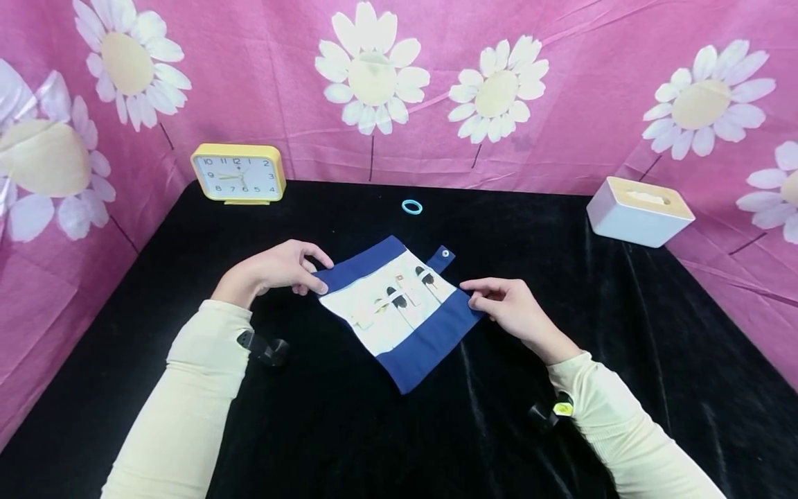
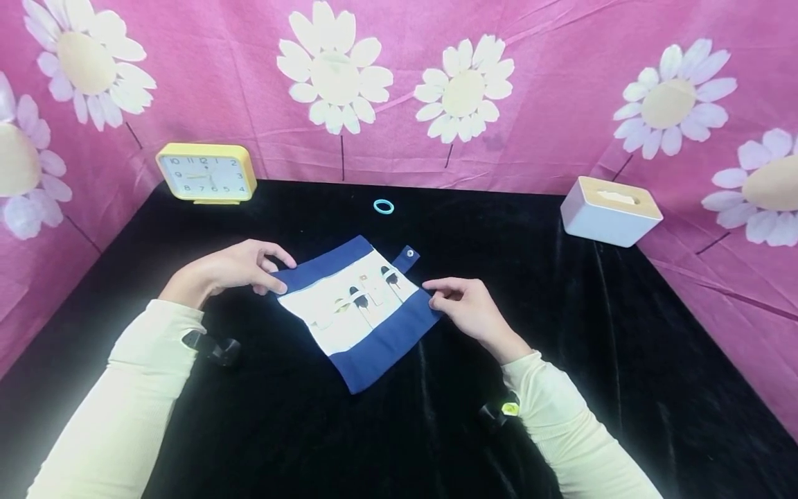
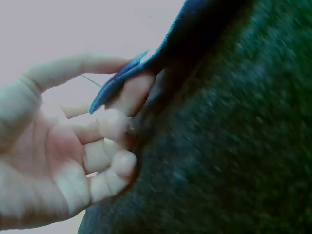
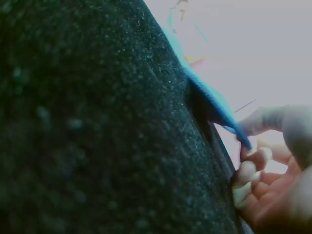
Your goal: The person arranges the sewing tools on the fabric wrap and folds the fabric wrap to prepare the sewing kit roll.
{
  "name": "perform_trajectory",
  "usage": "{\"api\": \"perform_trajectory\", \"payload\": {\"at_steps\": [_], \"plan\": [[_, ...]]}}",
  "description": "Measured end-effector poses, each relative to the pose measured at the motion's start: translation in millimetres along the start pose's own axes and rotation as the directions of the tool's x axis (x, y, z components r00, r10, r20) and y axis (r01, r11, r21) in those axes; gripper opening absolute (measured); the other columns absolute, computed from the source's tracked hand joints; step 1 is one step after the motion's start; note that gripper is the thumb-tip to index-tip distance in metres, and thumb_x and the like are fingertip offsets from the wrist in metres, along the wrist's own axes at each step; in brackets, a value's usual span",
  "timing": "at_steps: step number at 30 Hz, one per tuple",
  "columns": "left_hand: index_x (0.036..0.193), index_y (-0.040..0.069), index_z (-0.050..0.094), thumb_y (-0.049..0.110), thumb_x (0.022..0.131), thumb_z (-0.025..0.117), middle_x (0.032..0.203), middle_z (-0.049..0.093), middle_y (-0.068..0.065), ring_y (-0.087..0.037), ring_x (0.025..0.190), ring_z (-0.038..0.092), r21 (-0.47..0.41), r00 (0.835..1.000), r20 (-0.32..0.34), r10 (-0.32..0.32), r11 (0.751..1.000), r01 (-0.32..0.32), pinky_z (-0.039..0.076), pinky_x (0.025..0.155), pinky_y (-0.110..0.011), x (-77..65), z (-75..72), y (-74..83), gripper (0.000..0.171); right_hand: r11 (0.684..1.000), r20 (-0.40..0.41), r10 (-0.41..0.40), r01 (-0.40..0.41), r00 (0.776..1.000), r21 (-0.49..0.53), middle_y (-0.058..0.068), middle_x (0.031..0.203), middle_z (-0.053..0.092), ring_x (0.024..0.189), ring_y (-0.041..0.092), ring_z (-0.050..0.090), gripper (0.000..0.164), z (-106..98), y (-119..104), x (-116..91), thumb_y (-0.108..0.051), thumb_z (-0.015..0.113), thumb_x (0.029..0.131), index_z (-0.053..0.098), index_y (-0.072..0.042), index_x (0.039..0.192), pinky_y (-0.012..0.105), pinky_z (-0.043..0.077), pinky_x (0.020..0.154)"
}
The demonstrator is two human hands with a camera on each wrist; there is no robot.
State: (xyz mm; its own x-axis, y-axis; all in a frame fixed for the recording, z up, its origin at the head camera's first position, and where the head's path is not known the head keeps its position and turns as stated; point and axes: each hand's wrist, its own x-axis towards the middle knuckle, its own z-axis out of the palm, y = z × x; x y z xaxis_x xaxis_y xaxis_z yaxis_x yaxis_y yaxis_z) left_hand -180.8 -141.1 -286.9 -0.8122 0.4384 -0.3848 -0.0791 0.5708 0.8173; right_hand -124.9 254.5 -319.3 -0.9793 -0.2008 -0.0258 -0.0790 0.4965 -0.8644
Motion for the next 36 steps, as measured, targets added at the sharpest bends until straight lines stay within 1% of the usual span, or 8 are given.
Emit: {"api": "perform_trajectory", "payload": {"at_steps": [4,7,10,13,19,22,27,36], "plan": [[0.133,-0.003,0.053,0.010,0.087,0.074,0.074,0.067,0.002,-0.014,0.062,0.058,-0.002,1.000,-0.020,0.022,1.000,-0.023,0.046,0.058,-0.025,2.9,1.6,-4.7,0.053,0.993,0.057,-0.016,0.022,0.998,-0.115,-0.005,0.079,0.065,0.067,0.002,0.057,0.027,-4.1,1.6,-1.1,-0.005,0.071,0.088,0.073,0.000,0.114,0.020,0.047,0.061],[0.134,-0.002,0.053,0.013,0.091,0.071,0.079,0.068,-0.001,-0.015,0.062,0.060,-0.001,0.997,-0.068,0.040,0.999,-0.040,0.046,0.056,-0.026,4.9,3.8,-6.7,0.049,0.969,0.114,-0.022,0.050,0.993,-0.242,-0.002,0.081,0.067,0.069,0.005,0.059,0.029,-9.3,0.6,-2.9,-0.013,0.074,0.087,0.074,-0.004,0.115,0.021,0.047,0.064],[0.133,0.000,0.057,0.015,0.094,0.068,0.086,0.068,-0.006,-0.016,0.061,0.060,0.002,0.992,-0.116,0.048,0.999,-0.048,0.046,0.054,-0.025,7.8,7.2,-7.5,0.044,0.952,0.177,0.004,0.050,0.984,-0.302,-0.001,0.078,0.066,0.064,0.009,0.058,0.035,-14.8,-0.8,-4.3,-0.021,0.077,0.087,0.072,-0.006,0.118,0.024,0.047,0.060],[0.133,0.002,0.060,0.015,0.095,0.065,0.096,0.069,-0.011,-0.016,0.064,0.058,-0.002,0.988,-0.142,0.059,0.998,-0.060,0.046,0.055,-0.025,10.6,10.9,-7.5,0.040,0.964,0.242,0.035,0.031,0.970,-0.263,0.001,0.073,0.064,0.059,0.012,0.057,0.045,-19.2,-0.6,-4.7,-0.023,0.079,0.087,0.067,-0.004,0.126,0.026,0.046,0.054],[0.132,0.003,0.063,0.014,0.098,0.060,0.109,0.068,-0.016,-0.017,0.071,0.056,-0.001,0.987,-0.137,0.081,0.997,-0.082,0.043,0.058,-0.025,13.8,15.3,-6.9,0.035,0.995,0.336,0.046,-0.014,0.941,-0.097,0.005,0.069,0.065,0.055,0.012,0.058,0.057,-21.4,2.0,-3.9,-0.015,0.080,0.085,0.057,0.001,0.136,0.027,0.048,0.049],[0.131,0.004,0.064,0.013,0.099,0.059,0.106,0.068,-0.014,-0.017,0.072,0.056,0.012,0.987,-0.143,0.076,0.997,-0.075,0.042,0.058,-0.025,15.3,16.6,-7.0,0.033,0.998,0.322,0.028,-0.010,0.946,-0.058,0.005,0.069,0.065,0.056,0.011,0.058,0.056,-21.0,3.3,-3.1,-0.013,0.080,0.085,0.058,0.002,0.135,0.028,0.050,0.051],[0.130,0.004,0.064,0.011,0.097,0.060,0.099,0.069,-0.010,-0.017,0.072,0.057,0.016,0.985,-0.150,0.083,0.997,-0.081,0.042,0.056,-0.025,16.9,16.9,-7.4,0.033,0.999,0.275,0.022,-0.009,0.961,-0.048,0.003,0.069,0.063,0.058,0.012,0.059,0.053,-20.3,3.1,-2.3,-0.013,0.080,0.084,0.062,-0.001,0.132,0.029,0.053,0.055],[0.123,0.001,0.065,0.010,0.089,0.069,0.079,0.070,0.003,-0.013,0.066,0.058,-0.048,0.987,-0.137,0.082,0.995,-0.089,0.042,0.056,-0.026,14.6,13.9,-7.1,0.036,0.999,0.159,-0.039,0.042,0.986,-0.017,-0.002,0.069,0.058,0.057,0.009,0.052,0.044,-21.5,-1.8,-1.4,-0.006,0.078,0.084,0.067,0.000,0.126,0.026,0.047,0.053]]}}
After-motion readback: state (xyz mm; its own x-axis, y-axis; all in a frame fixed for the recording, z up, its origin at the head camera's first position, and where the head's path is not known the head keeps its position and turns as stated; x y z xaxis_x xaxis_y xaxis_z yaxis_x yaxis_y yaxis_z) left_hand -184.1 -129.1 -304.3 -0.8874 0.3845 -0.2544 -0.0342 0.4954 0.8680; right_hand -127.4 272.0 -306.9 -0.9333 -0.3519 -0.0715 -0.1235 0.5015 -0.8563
